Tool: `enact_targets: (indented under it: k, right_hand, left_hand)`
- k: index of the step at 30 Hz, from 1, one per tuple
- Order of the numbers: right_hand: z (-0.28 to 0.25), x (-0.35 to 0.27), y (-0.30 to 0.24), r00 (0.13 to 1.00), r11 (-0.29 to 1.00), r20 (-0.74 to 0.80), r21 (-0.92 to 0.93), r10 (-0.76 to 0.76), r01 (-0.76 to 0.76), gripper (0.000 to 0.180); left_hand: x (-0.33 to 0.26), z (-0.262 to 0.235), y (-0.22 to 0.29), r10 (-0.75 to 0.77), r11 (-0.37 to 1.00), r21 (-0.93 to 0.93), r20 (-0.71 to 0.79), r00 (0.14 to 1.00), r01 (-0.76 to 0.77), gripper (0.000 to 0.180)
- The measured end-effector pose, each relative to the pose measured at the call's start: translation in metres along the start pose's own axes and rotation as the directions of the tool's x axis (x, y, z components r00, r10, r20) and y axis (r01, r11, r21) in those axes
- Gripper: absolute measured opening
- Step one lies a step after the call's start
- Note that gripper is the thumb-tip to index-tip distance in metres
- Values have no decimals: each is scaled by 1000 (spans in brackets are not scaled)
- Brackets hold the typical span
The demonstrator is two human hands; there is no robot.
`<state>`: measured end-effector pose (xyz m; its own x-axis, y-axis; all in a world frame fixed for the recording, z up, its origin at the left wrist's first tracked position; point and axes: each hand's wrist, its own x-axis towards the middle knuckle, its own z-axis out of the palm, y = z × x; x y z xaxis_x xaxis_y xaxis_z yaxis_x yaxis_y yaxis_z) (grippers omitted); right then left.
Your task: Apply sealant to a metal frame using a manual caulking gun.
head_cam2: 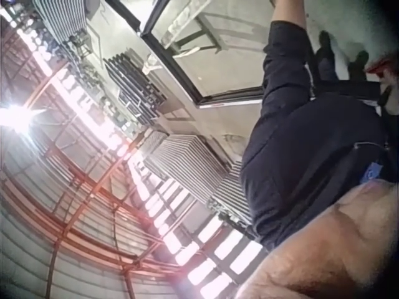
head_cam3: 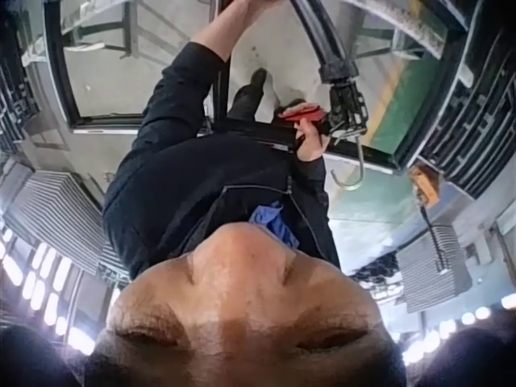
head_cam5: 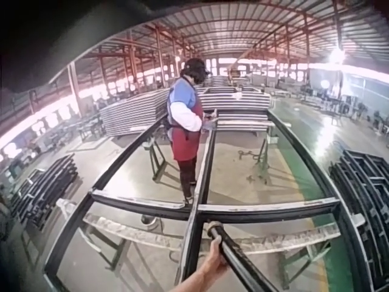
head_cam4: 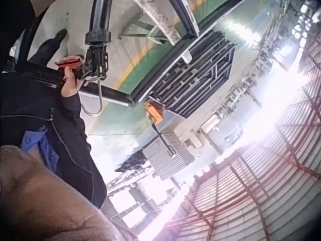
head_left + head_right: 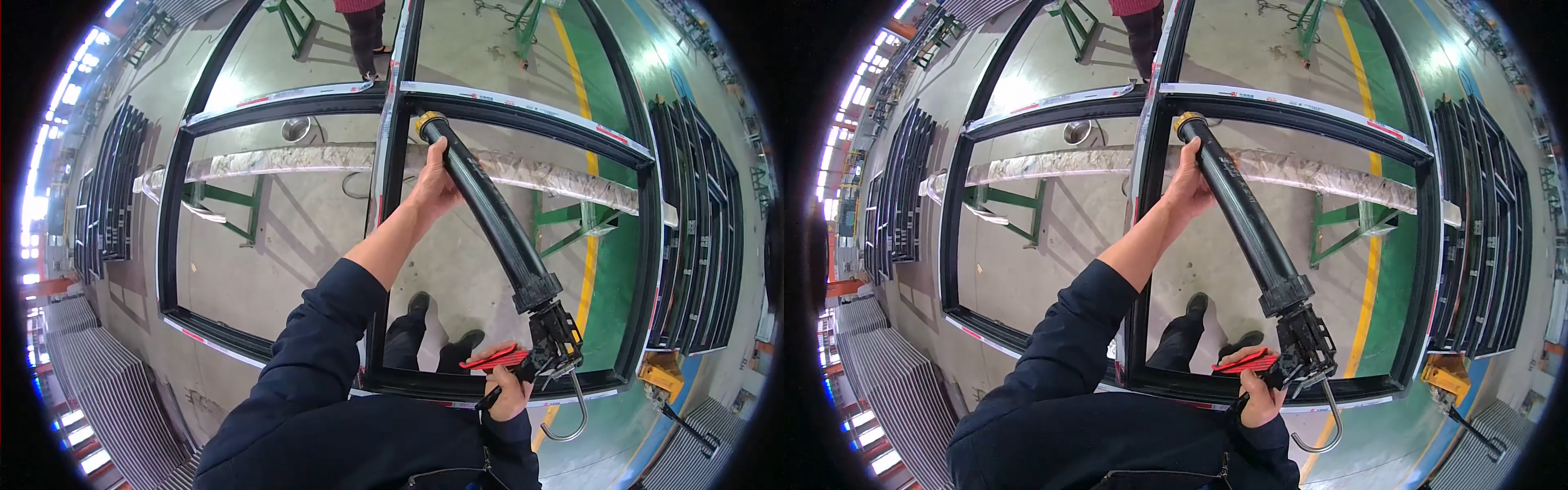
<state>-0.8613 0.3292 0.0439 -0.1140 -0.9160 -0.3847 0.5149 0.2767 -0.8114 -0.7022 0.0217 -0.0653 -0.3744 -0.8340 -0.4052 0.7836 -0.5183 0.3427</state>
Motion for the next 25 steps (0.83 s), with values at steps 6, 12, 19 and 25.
enact_targets:
  k: [6,12,19,25]
  right_hand:
    - [1,1,-5,1000,1000,-13,0,-2,2,35]
    - [11,4,-55,994,998,-90,43,56,-53,38]
    - [22,16,-111,992,989,-112,-133,51,-65,40]
    - [19,22,-158,970,854,-152,-462,188,-238,41]
  left_hand:
    - [1,0,-1,11,1000,-26,-20,1000,-11,57]
    - [4,15,-3,49,996,-77,-61,997,-54,57]
    - [4,34,-2,116,979,-160,-96,989,-130,52]
    - [0,50,-4,139,971,-176,-140,980,-163,50]
